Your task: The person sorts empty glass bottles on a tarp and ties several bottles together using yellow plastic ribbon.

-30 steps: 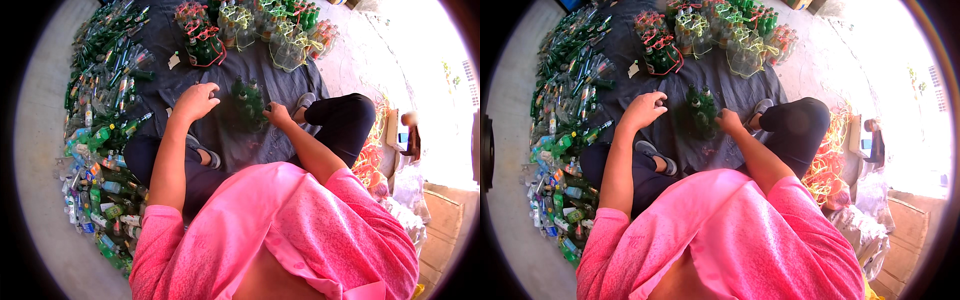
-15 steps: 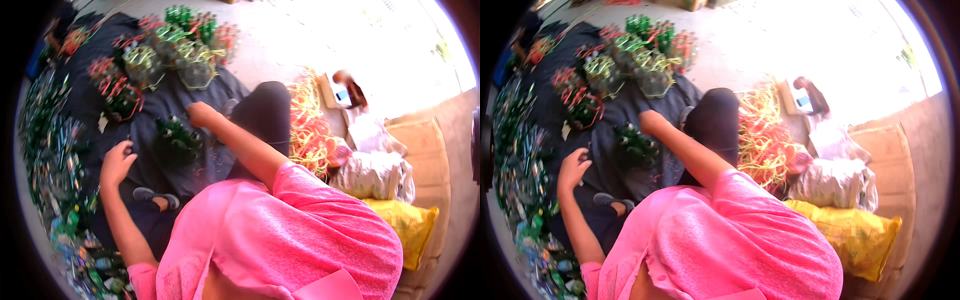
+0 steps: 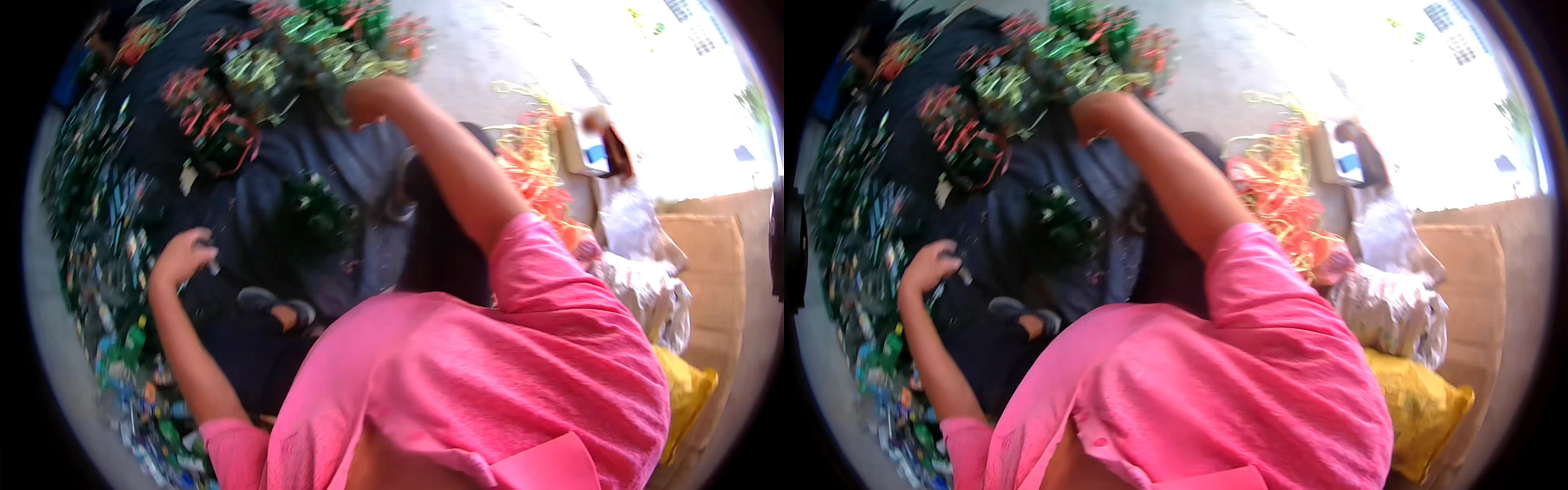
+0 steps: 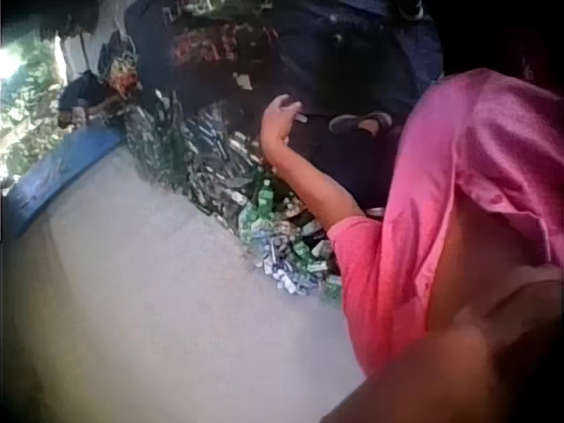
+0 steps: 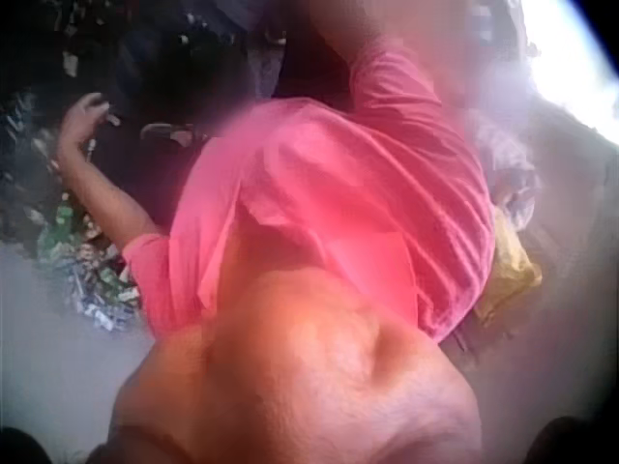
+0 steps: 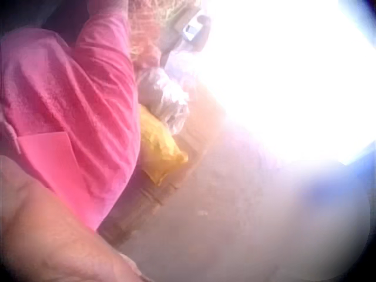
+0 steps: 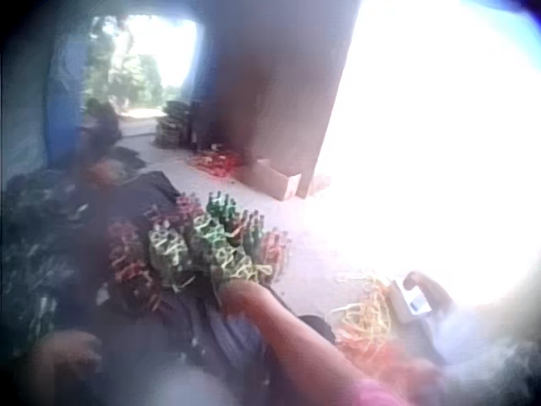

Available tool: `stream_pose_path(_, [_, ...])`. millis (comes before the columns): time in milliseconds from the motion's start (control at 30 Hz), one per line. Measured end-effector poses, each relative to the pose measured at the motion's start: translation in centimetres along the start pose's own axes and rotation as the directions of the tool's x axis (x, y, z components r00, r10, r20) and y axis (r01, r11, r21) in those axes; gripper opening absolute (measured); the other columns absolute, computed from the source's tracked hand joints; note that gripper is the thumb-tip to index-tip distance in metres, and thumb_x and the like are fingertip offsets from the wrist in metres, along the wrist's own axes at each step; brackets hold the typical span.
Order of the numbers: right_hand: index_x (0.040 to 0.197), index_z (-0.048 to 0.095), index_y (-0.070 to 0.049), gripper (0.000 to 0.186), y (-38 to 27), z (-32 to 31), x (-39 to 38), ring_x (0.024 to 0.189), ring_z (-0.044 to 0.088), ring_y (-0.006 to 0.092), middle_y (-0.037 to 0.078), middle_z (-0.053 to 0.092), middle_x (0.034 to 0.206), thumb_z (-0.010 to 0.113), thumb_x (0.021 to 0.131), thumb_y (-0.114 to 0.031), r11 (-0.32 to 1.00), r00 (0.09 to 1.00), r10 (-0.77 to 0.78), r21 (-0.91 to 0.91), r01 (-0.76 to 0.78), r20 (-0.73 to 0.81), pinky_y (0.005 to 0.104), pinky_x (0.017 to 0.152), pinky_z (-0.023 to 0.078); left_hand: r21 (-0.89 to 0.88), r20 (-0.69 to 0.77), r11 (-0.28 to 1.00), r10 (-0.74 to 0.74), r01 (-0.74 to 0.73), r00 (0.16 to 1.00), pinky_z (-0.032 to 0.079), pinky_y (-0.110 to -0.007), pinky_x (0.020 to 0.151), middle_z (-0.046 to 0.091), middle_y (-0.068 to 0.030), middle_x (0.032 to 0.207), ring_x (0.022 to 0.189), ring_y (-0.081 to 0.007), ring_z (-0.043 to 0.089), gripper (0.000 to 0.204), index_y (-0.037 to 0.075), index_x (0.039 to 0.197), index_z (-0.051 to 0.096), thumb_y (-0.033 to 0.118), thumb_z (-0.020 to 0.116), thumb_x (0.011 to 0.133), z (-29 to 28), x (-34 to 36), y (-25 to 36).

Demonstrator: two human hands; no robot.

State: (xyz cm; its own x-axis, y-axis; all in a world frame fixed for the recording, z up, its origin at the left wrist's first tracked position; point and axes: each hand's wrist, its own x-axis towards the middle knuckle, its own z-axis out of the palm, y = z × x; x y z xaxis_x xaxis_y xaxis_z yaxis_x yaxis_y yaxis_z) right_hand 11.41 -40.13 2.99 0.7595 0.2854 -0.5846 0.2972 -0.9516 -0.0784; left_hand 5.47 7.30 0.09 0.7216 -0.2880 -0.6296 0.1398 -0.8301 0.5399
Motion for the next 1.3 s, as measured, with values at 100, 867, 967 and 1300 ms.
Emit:
stream_pose_path(100, [0.142, 0.059, -0.008, 0.056, -1.1, -0.2, 0.0, 0.083, 0.073, 0.0214, 0.011, 0.075, 0.091, 0.070, 0.093, -0.033, 0.894, 0.956, -0.200, 0.359, 0.268, -0.217, 0.0380, 0.077, 0.056, 0.032, -0.198, 0.979, 0.205, -0.203, 0.958, 0.055, -0.034, 0.083, 0.072, -0.0136, 0.108, 0.093, -0.0189, 0.069, 0.053, 0.004, 0.138, 0.061, 0.017, 0.076, 0.089, -0.6, -0.5, 3.4])
stream_pose_path(867, [0.124, 0.069, -0.005, 0.042, -7.8, 1.3, 1.1, 0.098, 0.072, 0.0365, 0.020, 0.074, 0.100, 0.076, 0.087, -0.023, 0.889, 0.902, -0.345, 0.218, 0.403, -0.260, 0.0447, 0.084, 0.055, 0.433, -0.121, 0.891, 0.206, -0.135, 0.971, 0.054, -0.047, 0.095, 0.073, -0.0175, 0.118, 0.112, -0.0374, 0.068, 0.049, 0.010, 0.132, 0.066, 0.028, 0.076, 0.087, 3.4, 0.2, 2.9])
stream_pose_path(967, [0.127, 0.067, -0.002, 0.045, -8.4, 1.4, 0.9, 0.096, 0.073, 0.0365, 0.020, 0.075, 0.102, 0.078, 0.088, -0.021, 0.881, 0.908, -0.354, 0.246, 0.404, -0.223, 0.0430, 0.084, 0.056, 0.420, -0.051, 0.889, 0.225, -0.184, 0.973, 0.053, -0.048, 0.097, 0.073, -0.0157, 0.120, 0.114, -0.0365, 0.068, 0.049, 0.010, 0.133, 0.066, 0.028, 0.075, 0.087, 4.9, -0.1, 4.3])
stream_pose_path(1300, [0.128, 0.068, -0.003, 0.045, -9.1, 0.7, 0.0, 0.092, 0.074, 0.0329, 0.020, 0.075, 0.102, 0.077, 0.088, -0.020, 0.901, 0.928, -0.314, 0.246, 0.358, -0.202, 0.0411, 0.084, 0.056, 0.544, -0.021, 0.826, 0.190, -0.148, 0.982, 0.054, -0.048, 0.098, 0.072, -0.0123, 0.123, 0.118, -0.0330, 0.067, 0.045, 0.012, 0.130, 0.068, 0.028, 0.076, 0.088, 5.0, 1.0, 5.9])
